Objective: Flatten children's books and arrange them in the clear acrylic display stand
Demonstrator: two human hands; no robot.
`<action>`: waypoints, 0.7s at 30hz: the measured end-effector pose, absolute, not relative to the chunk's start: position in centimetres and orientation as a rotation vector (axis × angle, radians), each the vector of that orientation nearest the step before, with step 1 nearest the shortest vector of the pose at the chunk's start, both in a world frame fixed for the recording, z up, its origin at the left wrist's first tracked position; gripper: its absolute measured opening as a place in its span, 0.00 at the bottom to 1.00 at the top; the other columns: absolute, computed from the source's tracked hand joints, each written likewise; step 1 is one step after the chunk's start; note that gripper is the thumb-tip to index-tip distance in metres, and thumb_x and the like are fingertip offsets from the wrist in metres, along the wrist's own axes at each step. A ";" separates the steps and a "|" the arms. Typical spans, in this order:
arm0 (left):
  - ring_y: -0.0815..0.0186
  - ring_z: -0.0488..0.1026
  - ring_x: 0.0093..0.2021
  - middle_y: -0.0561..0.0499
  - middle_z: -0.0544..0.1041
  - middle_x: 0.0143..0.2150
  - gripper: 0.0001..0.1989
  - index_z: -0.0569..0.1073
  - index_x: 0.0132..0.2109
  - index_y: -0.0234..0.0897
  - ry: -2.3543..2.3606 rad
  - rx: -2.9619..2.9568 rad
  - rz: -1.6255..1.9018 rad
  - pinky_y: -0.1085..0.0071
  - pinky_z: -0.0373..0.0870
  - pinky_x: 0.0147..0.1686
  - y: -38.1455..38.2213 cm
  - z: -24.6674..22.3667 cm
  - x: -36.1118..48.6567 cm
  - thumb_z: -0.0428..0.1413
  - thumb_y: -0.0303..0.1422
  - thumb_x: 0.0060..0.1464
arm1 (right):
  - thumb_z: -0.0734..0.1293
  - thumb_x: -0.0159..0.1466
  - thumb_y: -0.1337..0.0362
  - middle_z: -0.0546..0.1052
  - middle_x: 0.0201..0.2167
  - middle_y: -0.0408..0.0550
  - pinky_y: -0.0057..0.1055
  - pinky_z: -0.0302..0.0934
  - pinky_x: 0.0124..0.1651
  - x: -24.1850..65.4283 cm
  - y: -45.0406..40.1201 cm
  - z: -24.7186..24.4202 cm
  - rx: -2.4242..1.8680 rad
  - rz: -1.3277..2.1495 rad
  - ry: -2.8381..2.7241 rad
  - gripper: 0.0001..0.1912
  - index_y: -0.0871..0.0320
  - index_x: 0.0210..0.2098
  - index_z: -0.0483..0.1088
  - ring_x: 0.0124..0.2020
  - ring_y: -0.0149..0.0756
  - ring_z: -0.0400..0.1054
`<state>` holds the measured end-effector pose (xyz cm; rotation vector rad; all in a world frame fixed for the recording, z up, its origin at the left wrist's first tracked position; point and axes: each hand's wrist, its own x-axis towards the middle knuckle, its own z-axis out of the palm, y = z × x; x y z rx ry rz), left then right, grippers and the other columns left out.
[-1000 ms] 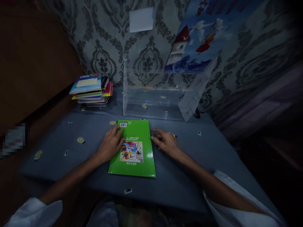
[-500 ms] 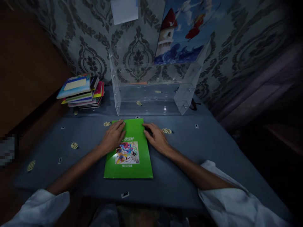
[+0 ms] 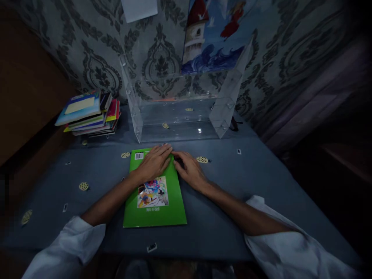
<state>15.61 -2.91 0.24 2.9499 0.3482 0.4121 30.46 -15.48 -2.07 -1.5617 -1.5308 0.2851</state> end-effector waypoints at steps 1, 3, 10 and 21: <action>0.58 0.62 0.69 0.39 0.67 0.68 0.23 0.64 0.66 0.32 0.348 2.952 0.418 0.55 0.59 0.68 -3.0 0.2 15.6 0.43 0.35 0.69 | 0.60 0.66 0.67 0.77 0.44 0.53 0.47 0.67 0.53 30.5 -15.5 -2.1 -1.574 0.267 -1.546 0.16 0.56 0.52 0.71 0.47 0.46 0.72; 0.58 0.63 0.69 0.39 0.68 0.67 0.23 0.65 0.66 0.31 0.342 2.953 0.427 0.56 0.59 0.68 -3.0 0.2 15.6 0.43 0.35 0.70 | 0.60 0.66 0.67 0.77 0.42 0.54 0.48 0.68 0.52 30.6 -15.5 -2.2 -1.591 0.226 -1.571 0.15 0.56 0.51 0.71 0.46 0.47 0.72; 0.58 0.64 0.69 0.40 0.69 0.66 0.21 0.66 0.65 0.34 0.320 2.955 0.472 0.55 0.61 0.67 -3.1 0.3 15.5 0.44 0.34 0.70 | 0.60 0.68 0.64 0.75 0.53 0.56 0.51 0.67 0.58 30.6 -15.4 -2.6 -1.551 0.118 -1.622 0.16 0.55 0.54 0.71 0.56 0.48 0.70; 0.58 0.65 0.67 0.40 0.70 0.66 0.21 0.68 0.64 0.32 0.395 2.923 0.507 0.57 0.63 0.66 -0.8 -0.2 10.8 0.44 0.35 0.70 | 0.61 0.70 0.60 0.72 0.62 0.59 0.53 0.64 0.63 30.9 -15.7 -2.6 -1.629 0.165 -1.709 0.20 0.57 0.58 0.69 0.63 0.49 0.66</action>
